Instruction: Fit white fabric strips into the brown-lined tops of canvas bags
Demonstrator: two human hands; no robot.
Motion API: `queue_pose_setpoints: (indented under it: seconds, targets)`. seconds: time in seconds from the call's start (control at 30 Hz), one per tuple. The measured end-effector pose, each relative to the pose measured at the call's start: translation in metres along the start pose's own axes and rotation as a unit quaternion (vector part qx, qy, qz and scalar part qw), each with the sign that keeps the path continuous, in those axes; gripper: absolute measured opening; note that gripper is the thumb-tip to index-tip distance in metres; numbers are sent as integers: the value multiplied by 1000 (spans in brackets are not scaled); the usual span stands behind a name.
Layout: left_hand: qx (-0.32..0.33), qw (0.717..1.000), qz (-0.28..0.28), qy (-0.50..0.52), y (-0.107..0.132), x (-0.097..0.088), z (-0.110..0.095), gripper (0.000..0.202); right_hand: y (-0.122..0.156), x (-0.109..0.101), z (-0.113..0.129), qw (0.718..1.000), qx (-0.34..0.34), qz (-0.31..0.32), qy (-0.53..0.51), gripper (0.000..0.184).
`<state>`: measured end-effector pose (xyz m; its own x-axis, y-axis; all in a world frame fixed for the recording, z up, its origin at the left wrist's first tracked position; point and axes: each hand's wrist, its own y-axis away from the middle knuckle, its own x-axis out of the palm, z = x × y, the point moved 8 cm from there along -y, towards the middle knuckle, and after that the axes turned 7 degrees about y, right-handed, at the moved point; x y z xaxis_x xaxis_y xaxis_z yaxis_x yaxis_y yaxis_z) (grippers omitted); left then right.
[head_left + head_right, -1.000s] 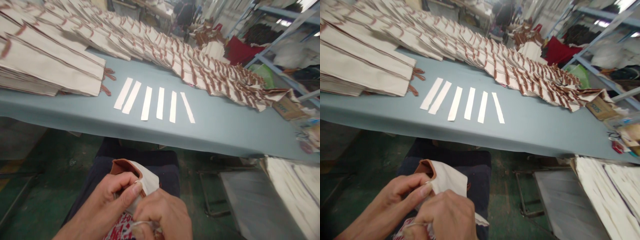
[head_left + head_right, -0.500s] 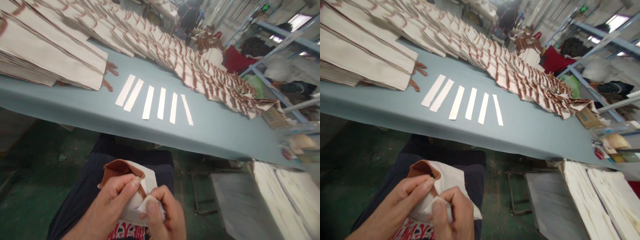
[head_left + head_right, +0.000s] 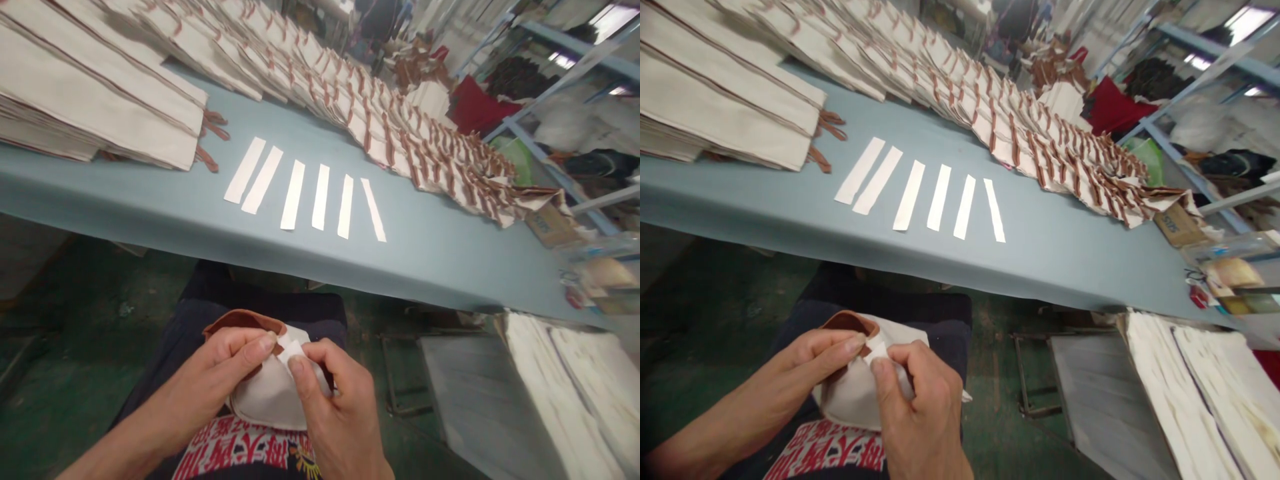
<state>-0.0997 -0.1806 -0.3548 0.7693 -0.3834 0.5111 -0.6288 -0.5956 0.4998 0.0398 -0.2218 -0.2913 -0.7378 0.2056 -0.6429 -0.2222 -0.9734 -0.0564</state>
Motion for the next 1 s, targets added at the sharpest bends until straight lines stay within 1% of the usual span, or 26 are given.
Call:
queue_pose_setpoints:
  seconds: [0.13, 0.23, 0.4, 0.43, 0.53, 0.67, 0.8, 1.0]
  targets:
    - [-11, 1000, 15, 19, -4, 5, -2, 66, -4, -3, 8, 1000, -26, -14, 11, 24]
    - [-17, 999, 5, 32, -7, 4, -1, 65, -5, -7, 11, 999, -31, -20, 6, 25]
    - [-39, 999, -14, 29, -11, 2, 8, 69, -2, -1, 2, 998, 19, 47, -24, 26]
    - [-39, 999, -21, 28, -11, 2, 8, 71, -3, -2, 1, 999, 15, 43, -20, 26]
    - [-27, 998, -43, 24, -13, 2, 6, 73, -7, -5, 1, 1000, -11, 5, 2, 26]
    - [-11, 998, -56, 9, -17, 3, 5, 72, -11, 0, -7, 1000, -11, -7, 27, 25]
    - [0, 997, -78, -9, -18, 2, 4, 73, -7, 2, -10, 997, -27, -42, 62, 26]
    - [-6, 996, -90, -1, -18, 4, 0, 76, -3, 6, -12, 997, -33, -52, 54, 24]
